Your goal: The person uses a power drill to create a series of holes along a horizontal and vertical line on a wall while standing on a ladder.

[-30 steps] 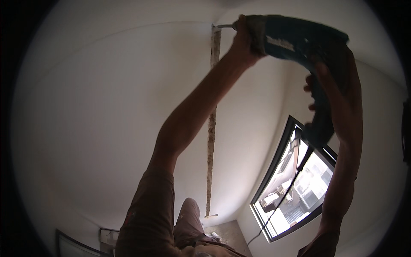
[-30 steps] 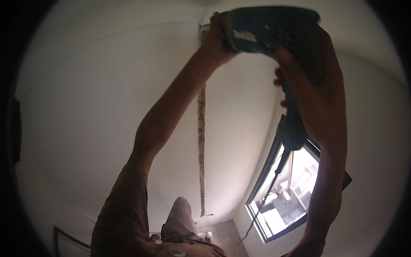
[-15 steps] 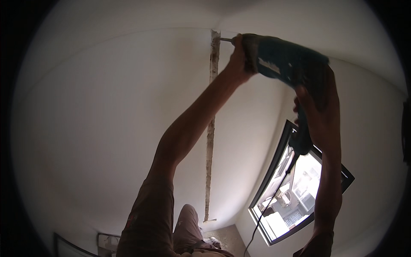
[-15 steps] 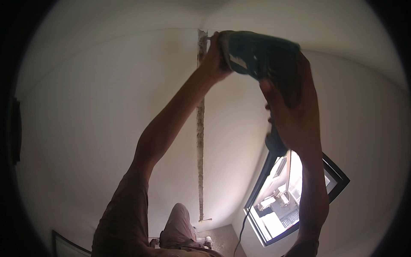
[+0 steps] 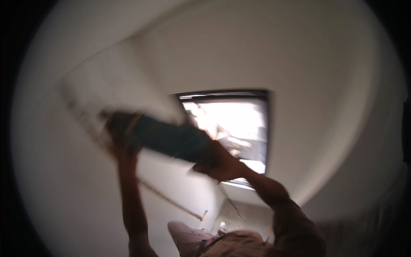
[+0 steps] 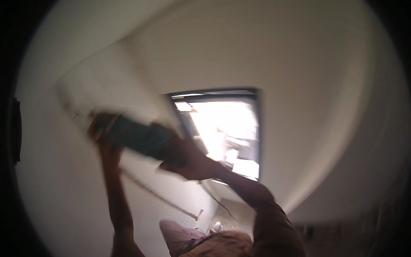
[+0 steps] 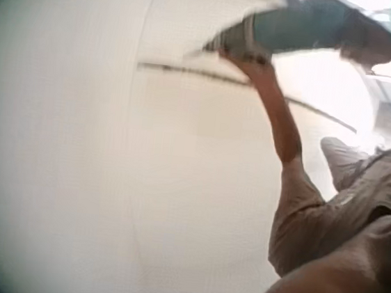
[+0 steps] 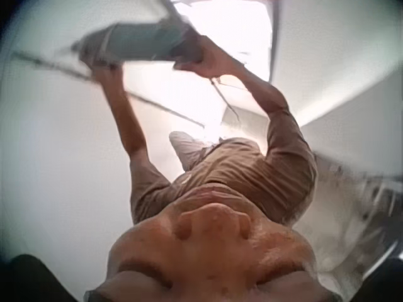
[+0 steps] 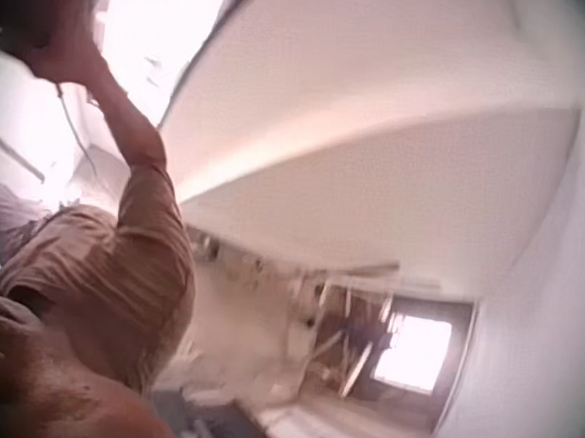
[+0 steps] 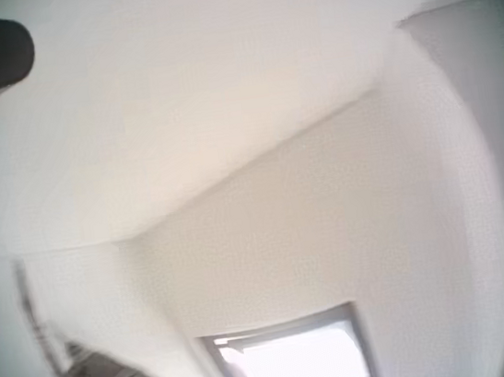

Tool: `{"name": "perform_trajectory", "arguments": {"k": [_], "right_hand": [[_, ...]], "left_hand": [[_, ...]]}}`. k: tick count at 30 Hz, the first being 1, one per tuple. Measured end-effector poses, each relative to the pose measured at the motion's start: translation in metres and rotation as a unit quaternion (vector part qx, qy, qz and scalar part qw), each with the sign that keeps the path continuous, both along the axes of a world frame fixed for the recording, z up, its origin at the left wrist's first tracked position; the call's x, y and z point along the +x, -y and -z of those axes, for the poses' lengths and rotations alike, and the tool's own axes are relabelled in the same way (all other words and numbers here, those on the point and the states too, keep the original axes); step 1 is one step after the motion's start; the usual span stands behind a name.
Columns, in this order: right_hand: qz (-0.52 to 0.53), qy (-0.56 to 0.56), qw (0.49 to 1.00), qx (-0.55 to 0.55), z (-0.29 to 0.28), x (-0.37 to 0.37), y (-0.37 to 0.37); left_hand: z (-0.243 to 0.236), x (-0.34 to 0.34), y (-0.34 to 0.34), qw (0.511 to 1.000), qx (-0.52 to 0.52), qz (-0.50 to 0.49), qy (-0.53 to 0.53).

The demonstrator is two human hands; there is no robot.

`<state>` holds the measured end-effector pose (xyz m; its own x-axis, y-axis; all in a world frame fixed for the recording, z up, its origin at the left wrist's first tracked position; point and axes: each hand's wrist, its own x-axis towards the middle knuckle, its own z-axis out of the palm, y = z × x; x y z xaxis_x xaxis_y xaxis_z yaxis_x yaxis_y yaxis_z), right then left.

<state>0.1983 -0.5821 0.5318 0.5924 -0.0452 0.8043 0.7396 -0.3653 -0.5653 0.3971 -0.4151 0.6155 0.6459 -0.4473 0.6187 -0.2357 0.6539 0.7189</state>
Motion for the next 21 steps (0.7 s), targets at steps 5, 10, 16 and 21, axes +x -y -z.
{"name": "perform_trajectory", "arguments": {"k": [5,10,16,21], "right_hand": [[-0.055,-0.043,0.997,-0.028,0.1,-0.04,-0.021],[0.011,-0.258,0.965,0.048,0.181,-0.132,-0.049],[-0.056,-0.439,0.89,0.111,0.195,-0.163,-0.072],[-0.168,-0.518,0.788,0.286,0.247,-0.126,-0.074]], "left_hand": [[0.178,-0.015,-0.053,0.9,0.185,-0.32,0.231],[0.317,-0.073,-0.053,0.903,0.318,-0.206,0.203],[0.372,-0.139,-0.078,0.881,0.456,-0.068,0.108],[0.38,-0.16,-0.077,0.867,0.494,0.019,0.062]]}}
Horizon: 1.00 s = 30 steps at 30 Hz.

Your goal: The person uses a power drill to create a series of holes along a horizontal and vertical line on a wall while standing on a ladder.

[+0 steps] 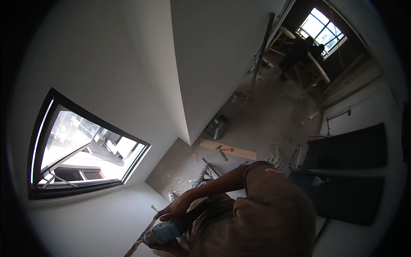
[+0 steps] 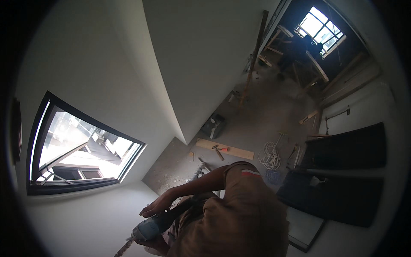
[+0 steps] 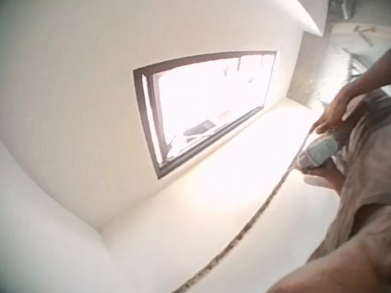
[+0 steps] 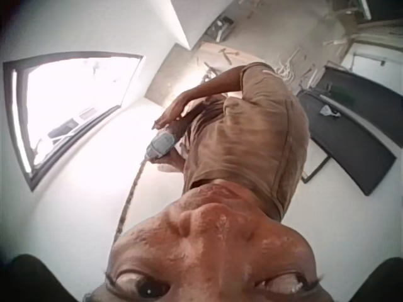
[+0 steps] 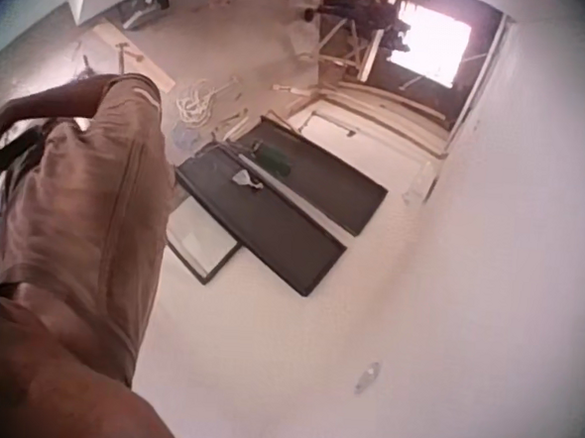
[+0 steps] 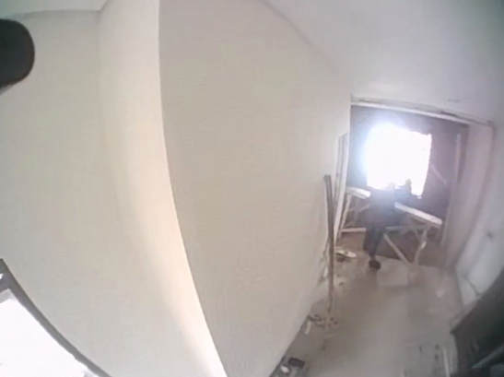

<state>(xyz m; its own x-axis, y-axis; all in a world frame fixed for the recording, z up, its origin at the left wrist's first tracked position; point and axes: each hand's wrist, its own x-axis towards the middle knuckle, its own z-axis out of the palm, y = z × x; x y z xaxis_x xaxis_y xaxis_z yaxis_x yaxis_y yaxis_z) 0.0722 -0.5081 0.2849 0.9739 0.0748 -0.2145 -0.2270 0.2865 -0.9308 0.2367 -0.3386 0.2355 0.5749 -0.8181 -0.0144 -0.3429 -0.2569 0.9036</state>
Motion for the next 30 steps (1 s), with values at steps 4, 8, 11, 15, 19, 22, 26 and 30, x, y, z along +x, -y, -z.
{"name": "perform_trajectory", "arguments": {"k": [4,8,11,15,19,22,26,30], "right_hand": [[0.013,-0.084,0.996,-0.006,0.019,0.032,-0.016],[-0.014,-0.07,0.996,0.051,0.034,0.051,-0.018],[-0.074,-0.133,0.982,0.107,0.024,0.053,-0.023],[-0.067,-0.071,0.994,0.046,0.029,0.042,-0.012],[-0.157,-0.136,0.976,0.062,-0.024,0.063,-0.017],[-0.218,-0.141,0.965,0.021,-0.046,0.082,-0.021],[-0.209,0.006,0.978,-0.015,-0.018,0.095,-0.045],[-0.437,0.054,0.894,-0.081,0.032,0.125,-0.059]], "left_hand": [[0.001,-0.009,-0.015,0.999,0.016,-0.012,-0.048],[0.001,-0.004,-0.04,0.994,0.009,-0.077,-0.081],[0.021,-0.019,-0.056,0.991,-0.06,-0.12,-0.006],[-0.002,-0.018,-0.013,0.615,-0.312,-0.256,-0.678],[0.012,-0.025,-0.052,0.648,-0.325,-0.317,-0.612],[0.02,-0.032,-0.074,0.648,-0.322,-0.368,-0.584],[0.029,-0.043,-0.093,0.644,-0.324,-0.419,-0.552],[0.026,-0.07,-0.12,0.631,-0.326,-0.486,-0.509]]}}
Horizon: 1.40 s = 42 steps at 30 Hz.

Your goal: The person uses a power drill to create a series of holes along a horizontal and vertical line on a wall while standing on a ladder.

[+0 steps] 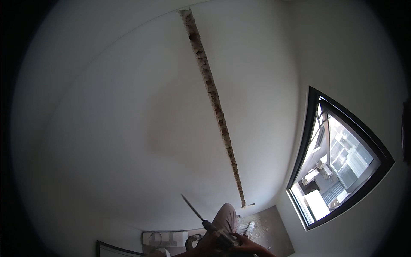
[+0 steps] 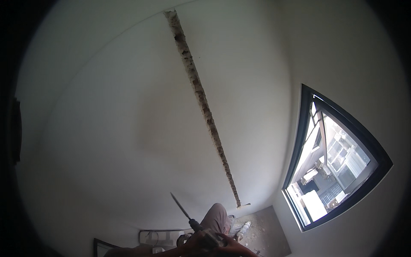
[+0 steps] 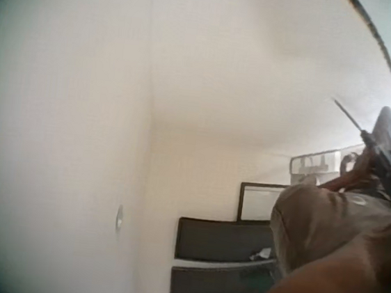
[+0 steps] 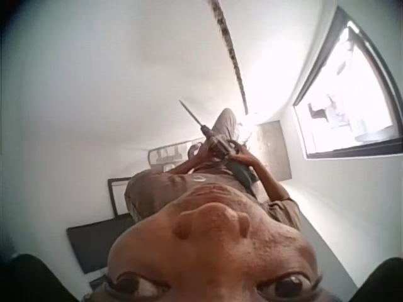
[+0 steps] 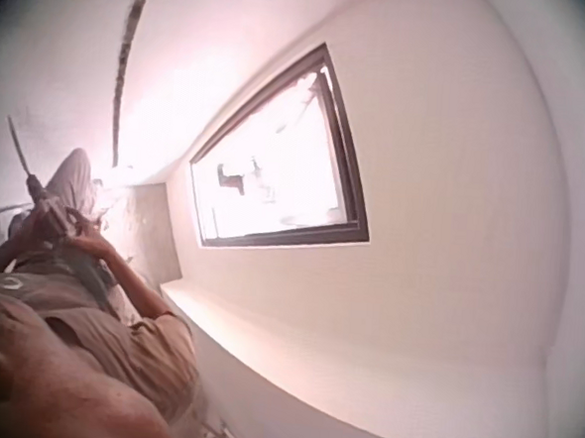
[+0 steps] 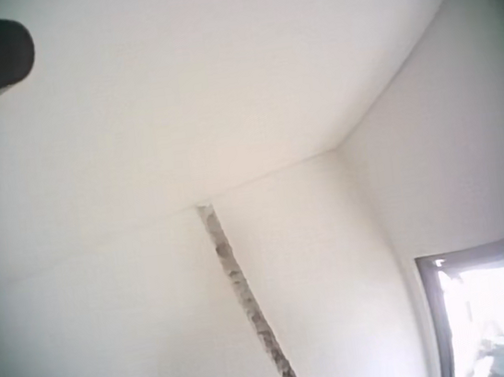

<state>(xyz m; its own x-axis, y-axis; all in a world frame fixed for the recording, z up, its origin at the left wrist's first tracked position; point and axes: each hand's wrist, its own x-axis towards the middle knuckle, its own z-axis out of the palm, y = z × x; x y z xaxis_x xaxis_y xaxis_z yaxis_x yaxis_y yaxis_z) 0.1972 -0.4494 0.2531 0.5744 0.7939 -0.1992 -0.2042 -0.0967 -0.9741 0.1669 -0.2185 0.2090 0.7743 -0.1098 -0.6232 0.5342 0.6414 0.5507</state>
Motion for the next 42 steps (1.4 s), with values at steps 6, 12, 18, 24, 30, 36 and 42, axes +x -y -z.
{"name": "perform_trajectory", "arguments": {"k": [6,12,18,24,30,36,42], "right_hand": [[-0.134,0.001,0.989,0.066,0.049,0.002,-0.073],[-0.208,0.063,0.967,0.132,0.024,0.014,-0.118],[-0.27,0.072,0.959,0.053,0.01,0.012,-0.136],[-0.173,0.063,0.983,0.008,0.048,0.031,-0.084],[-0.029,0.024,0.997,-0.065,0.023,0.033,-0.04],[-0.047,0.016,0.999,-0.02,0.026,0.004,-0.058],[-0.013,-0.031,0.999,-0.022,0.026,0.0,-0.053]], "left_hand": [[-0.011,-0.051,-0.04,0.993,0.065,-0.101,-0.011],[-0.023,-0.081,-0.068,0.981,0.103,-0.162,-0.017],[-0.021,-0.085,-0.086,0.978,0.111,-0.175,-0.016],[-0.002,-0.078,-0.087,0.984,0.082,-0.16,-0.013],[0.003,-0.07,-0.095,0.987,0.066,-0.146,-0.011],[0.008,-0.074,-0.099,0.985,0.067,-0.157,-0.019],[0.012,-0.071,-0.094,0.989,0.075,-0.124,-0.025]]}}
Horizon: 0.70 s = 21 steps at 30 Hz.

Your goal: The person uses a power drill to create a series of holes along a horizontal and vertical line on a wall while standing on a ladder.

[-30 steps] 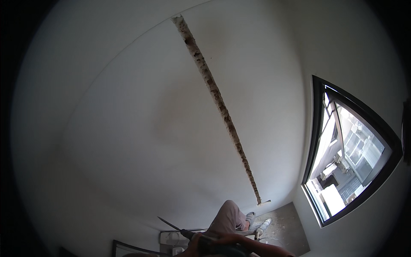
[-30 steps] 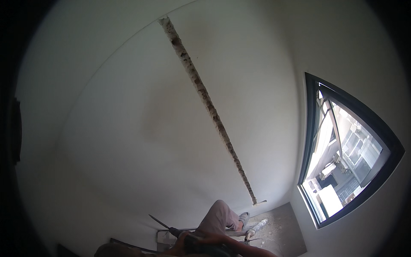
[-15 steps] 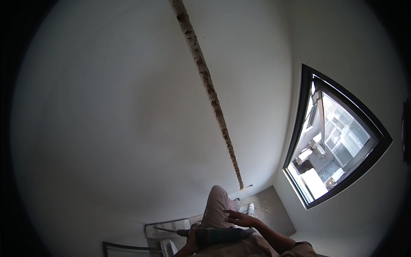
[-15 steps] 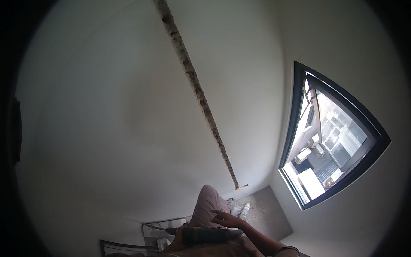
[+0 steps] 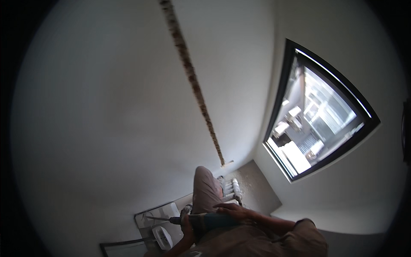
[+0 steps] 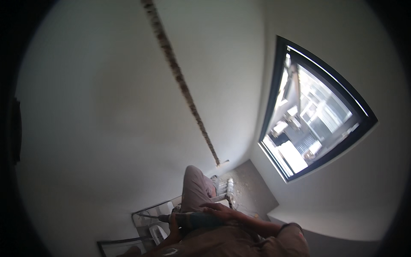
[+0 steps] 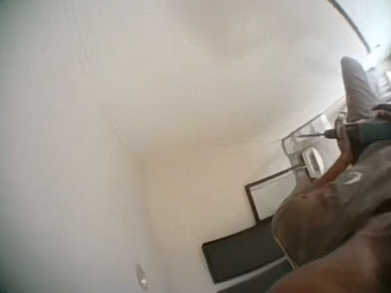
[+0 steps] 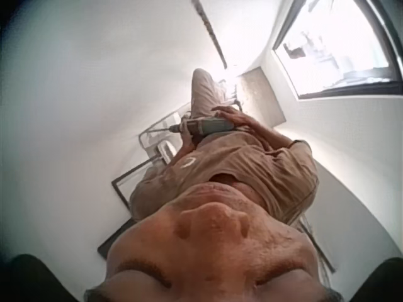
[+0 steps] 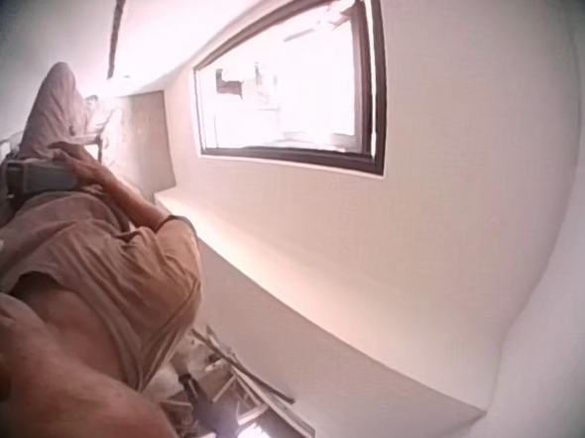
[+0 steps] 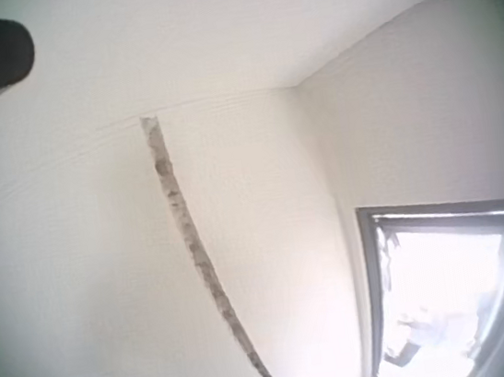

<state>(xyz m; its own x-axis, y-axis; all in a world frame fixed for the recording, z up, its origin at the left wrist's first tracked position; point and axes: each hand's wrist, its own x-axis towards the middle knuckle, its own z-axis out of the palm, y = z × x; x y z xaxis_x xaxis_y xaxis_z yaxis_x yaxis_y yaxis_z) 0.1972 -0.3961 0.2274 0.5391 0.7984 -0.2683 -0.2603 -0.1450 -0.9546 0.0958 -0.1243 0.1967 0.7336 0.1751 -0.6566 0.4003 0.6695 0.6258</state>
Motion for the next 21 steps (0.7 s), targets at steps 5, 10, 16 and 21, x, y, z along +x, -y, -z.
{"name": "perform_trajectory", "arguments": {"k": [5,10,16,21], "right_hand": [[-0.008,0.018,1.0,0.009,-0.015,0.003,0.005],[-0.019,0.039,0.999,0.027,0.001,0.007,0.001],[-0.021,0.092,0.995,0.016,-0.001,0.016,-0.002],[-0.165,0.25,0.951,-0.073,-0.004,0.039,-0.01]], "left_hand": [[0.002,-0.008,-0.002,0.993,0.038,0.099,-0.041],[-0.028,-0.036,-0.032,0.89,0.206,0.369,-0.171],[-0.115,0.0,0.005,0.759,0.518,0.394,-0.013],[-0.081,0.03,0.061,0.608,0.685,0.318,0.246]]}}
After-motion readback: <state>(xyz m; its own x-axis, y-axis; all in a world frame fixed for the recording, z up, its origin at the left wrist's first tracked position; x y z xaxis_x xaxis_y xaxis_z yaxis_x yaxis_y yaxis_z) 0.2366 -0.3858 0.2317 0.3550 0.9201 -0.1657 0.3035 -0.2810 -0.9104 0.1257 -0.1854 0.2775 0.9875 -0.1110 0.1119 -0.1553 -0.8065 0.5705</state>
